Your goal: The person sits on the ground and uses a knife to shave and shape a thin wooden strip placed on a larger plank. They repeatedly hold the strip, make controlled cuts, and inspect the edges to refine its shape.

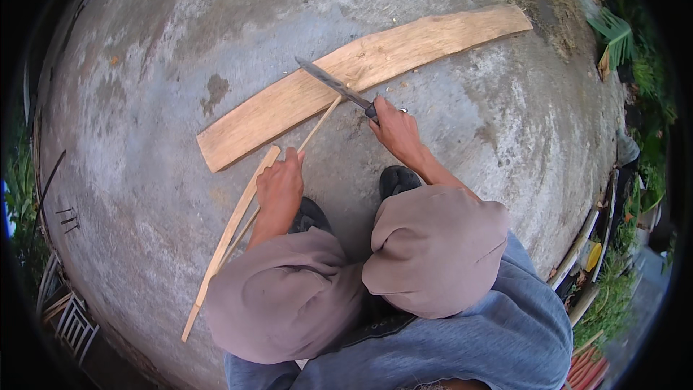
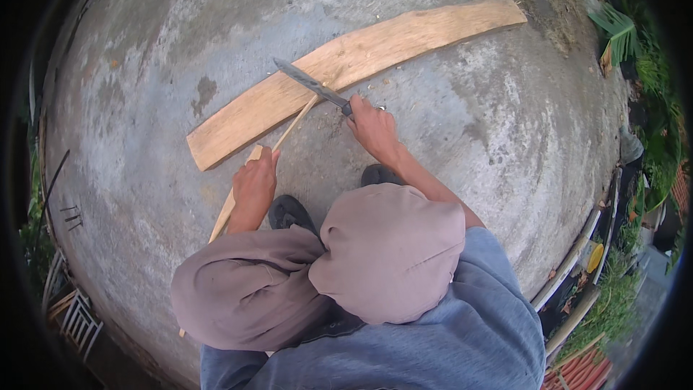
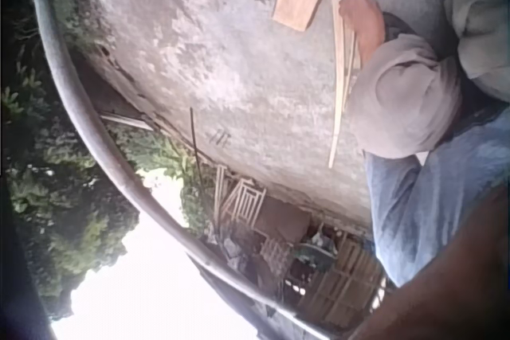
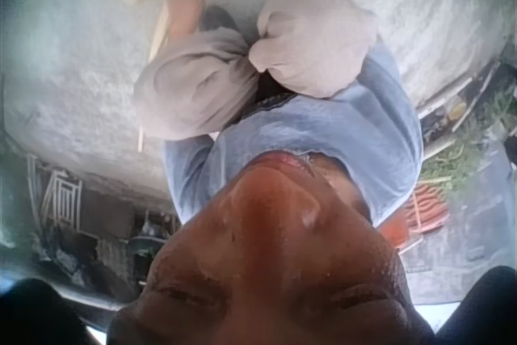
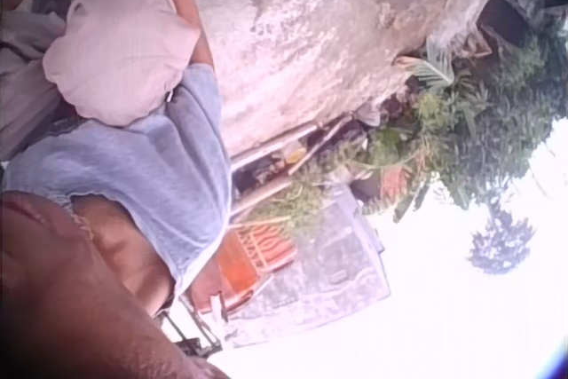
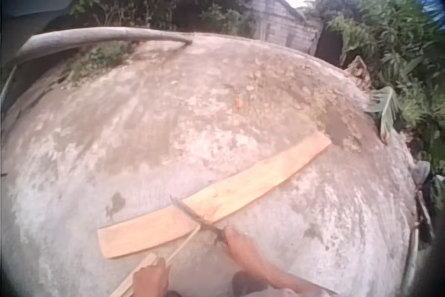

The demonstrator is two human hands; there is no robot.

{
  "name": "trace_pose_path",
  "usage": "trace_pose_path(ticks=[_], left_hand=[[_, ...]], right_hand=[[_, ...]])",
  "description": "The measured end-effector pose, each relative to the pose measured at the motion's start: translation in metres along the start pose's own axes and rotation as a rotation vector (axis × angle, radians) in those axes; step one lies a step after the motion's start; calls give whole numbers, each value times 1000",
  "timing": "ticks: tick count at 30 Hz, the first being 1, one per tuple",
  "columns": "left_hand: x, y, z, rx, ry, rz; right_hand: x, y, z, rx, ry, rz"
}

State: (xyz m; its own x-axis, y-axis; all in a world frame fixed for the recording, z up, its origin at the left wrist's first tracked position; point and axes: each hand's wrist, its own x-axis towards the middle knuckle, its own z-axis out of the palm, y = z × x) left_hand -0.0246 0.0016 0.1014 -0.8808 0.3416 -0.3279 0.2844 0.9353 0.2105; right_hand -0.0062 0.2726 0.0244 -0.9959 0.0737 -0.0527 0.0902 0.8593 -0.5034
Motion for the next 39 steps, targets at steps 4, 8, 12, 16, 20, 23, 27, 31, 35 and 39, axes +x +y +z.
trace_pose_path(ticks=[4,8,12,16,20,23,27,31,35,39], left_hand=[[4,1,3,-3,26,2],[1,0,-3,-12,20,1],[10,5,4,-28,23,26],[8,2,4,-46,-2,16],[11,-7,18,-64,-38,-23],[19,-34,59,-158,19,-28],[21,-39,85,-222,75,-29],[21,-39,92,-229,72,-33],[20,-42,93,-239,140,25],[20,-42,94,-209,175,46]], right_hand=[[1,4,1,-39,-35,46],[-12,-17,-9,63,34,-25],[1,20,3,-63,-36,102],[0,18,2,617,-224,325],[-5,10,9,1059,-193,427],[-1,16,11,996,-63,375],[11,9,-28,629,11,437],[21,21,-21,534,164,356],[22,26,-8,248,-55,243],[22,24,-8,416,40,302]])
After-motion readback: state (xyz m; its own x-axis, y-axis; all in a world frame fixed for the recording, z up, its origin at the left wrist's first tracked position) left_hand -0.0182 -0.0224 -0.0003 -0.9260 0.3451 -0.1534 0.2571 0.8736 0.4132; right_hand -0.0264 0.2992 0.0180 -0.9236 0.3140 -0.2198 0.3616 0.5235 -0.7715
